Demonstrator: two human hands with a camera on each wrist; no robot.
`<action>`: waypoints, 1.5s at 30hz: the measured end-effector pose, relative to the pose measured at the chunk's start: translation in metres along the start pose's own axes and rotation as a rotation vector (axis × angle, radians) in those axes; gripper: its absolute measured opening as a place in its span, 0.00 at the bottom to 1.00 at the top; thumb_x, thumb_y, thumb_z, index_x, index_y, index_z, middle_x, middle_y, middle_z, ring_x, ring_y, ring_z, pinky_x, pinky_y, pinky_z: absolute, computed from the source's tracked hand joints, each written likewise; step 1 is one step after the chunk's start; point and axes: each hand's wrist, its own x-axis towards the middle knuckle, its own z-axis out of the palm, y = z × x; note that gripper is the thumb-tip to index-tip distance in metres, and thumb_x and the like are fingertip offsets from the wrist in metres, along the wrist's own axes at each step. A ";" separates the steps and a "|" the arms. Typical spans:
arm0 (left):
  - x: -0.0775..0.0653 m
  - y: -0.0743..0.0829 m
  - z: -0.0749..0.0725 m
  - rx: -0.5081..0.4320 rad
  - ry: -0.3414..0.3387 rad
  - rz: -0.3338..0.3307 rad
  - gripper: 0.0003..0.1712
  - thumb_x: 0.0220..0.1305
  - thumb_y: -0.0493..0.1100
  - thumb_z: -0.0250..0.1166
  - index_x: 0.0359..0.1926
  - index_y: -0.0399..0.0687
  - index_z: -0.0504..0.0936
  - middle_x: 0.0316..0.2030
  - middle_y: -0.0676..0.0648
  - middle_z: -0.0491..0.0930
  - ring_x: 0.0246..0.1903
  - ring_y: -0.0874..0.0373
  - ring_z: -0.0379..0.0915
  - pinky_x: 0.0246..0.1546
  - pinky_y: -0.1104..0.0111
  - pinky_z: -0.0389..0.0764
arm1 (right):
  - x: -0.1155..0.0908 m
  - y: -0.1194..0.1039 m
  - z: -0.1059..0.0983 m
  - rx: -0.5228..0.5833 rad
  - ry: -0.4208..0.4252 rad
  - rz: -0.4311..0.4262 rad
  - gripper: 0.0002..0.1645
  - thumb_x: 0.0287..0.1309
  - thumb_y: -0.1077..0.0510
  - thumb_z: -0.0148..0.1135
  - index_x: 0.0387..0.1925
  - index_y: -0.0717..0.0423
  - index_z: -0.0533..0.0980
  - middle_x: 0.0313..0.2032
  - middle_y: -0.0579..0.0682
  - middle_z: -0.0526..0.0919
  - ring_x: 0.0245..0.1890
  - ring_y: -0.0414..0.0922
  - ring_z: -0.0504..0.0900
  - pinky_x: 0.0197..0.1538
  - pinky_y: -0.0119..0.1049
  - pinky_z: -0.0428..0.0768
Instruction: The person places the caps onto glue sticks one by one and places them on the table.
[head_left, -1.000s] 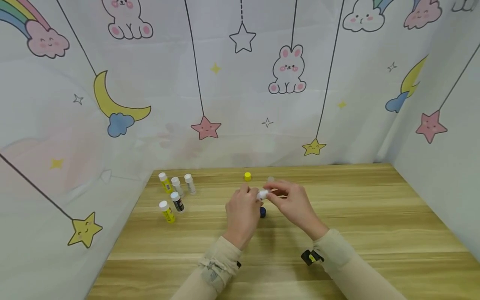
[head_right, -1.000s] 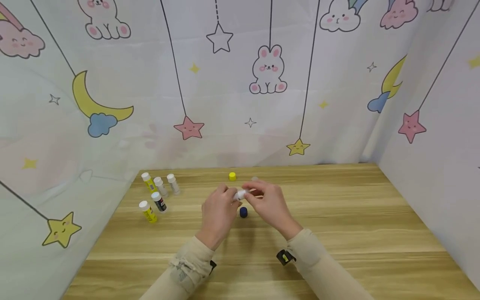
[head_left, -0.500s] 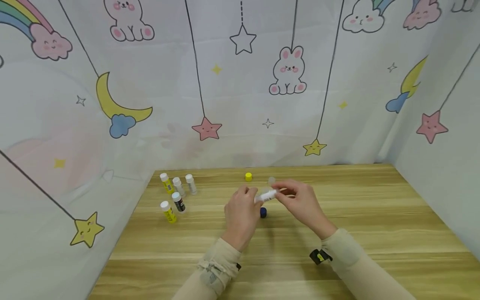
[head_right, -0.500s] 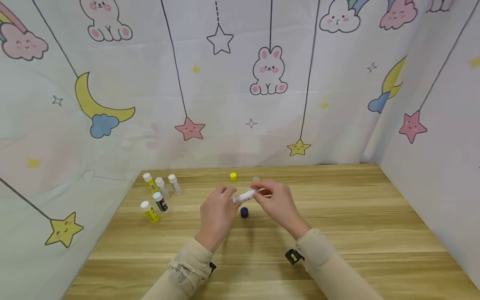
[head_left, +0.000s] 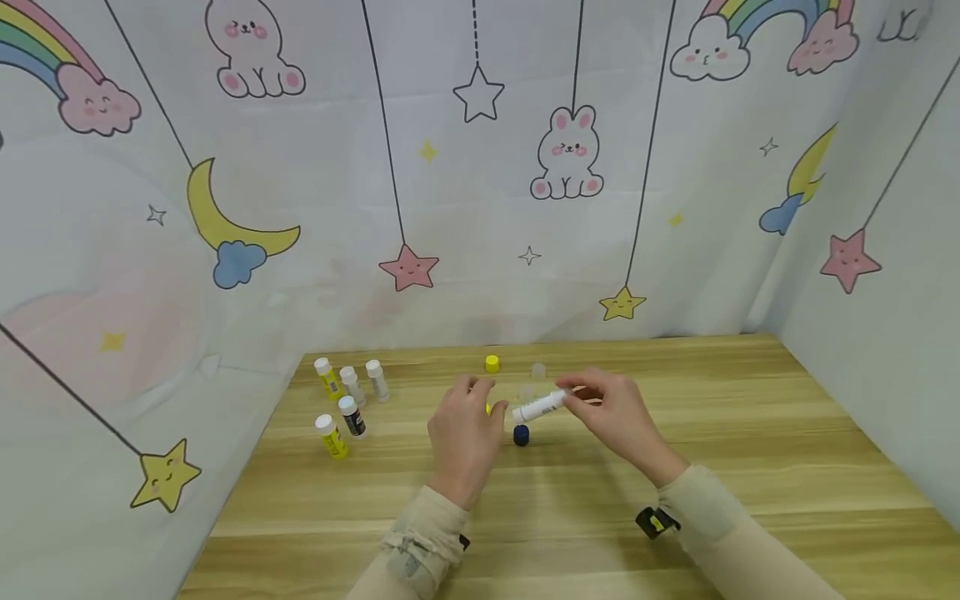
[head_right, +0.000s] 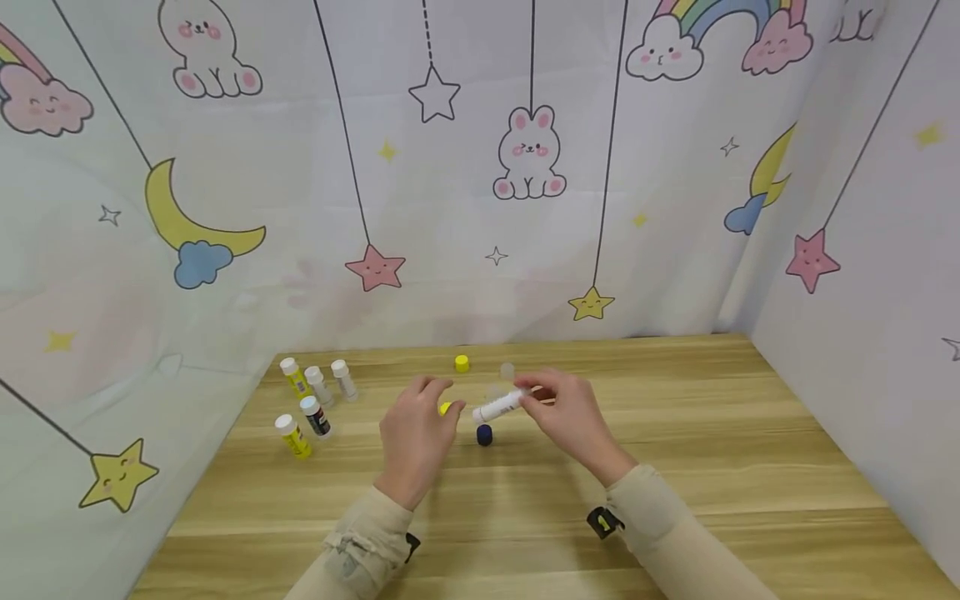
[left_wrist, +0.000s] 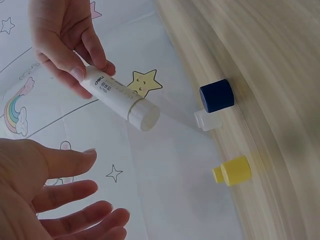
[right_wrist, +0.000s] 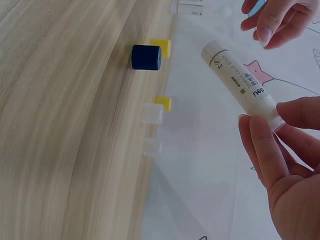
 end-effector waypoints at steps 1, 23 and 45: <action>0.000 -0.002 0.000 -0.002 0.010 -0.002 0.17 0.53 0.45 0.80 0.43 0.49 0.88 0.39 0.49 0.82 0.28 0.55 0.79 0.20 0.63 0.78 | -0.001 0.001 -0.001 -0.003 0.003 0.000 0.13 0.60 0.62 0.72 0.45 0.47 0.86 0.44 0.44 0.86 0.38 0.41 0.87 0.37 0.34 0.85; 0.013 -0.048 -0.005 -0.015 0.168 -0.118 0.12 0.57 0.41 0.77 0.42 0.46 0.88 0.41 0.46 0.82 0.24 0.51 0.78 0.17 0.58 0.77 | -0.013 0.012 -0.031 -0.106 -0.007 -0.011 0.14 0.59 0.62 0.72 0.48 0.49 0.86 0.44 0.46 0.87 0.37 0.44 0.88 0.34 0.33 0.84; 0.016 -0.097 -0.014 0.034 0.167 -0.233 0.10 0.57 0.38 0.76 0.41 0.44 0.88 0.39 0.43 0.81 0.26 0.44 0.76 0.19 0.53 0.76 | -0.023 0.030 -0.068 -0.248 -0.022 -0.013 0.14 0.58 0.65 0.71 0.46 0.53 0.86 0.45 0.50 0.87 0.38 0.48 0.88 0.37 0.38 0.86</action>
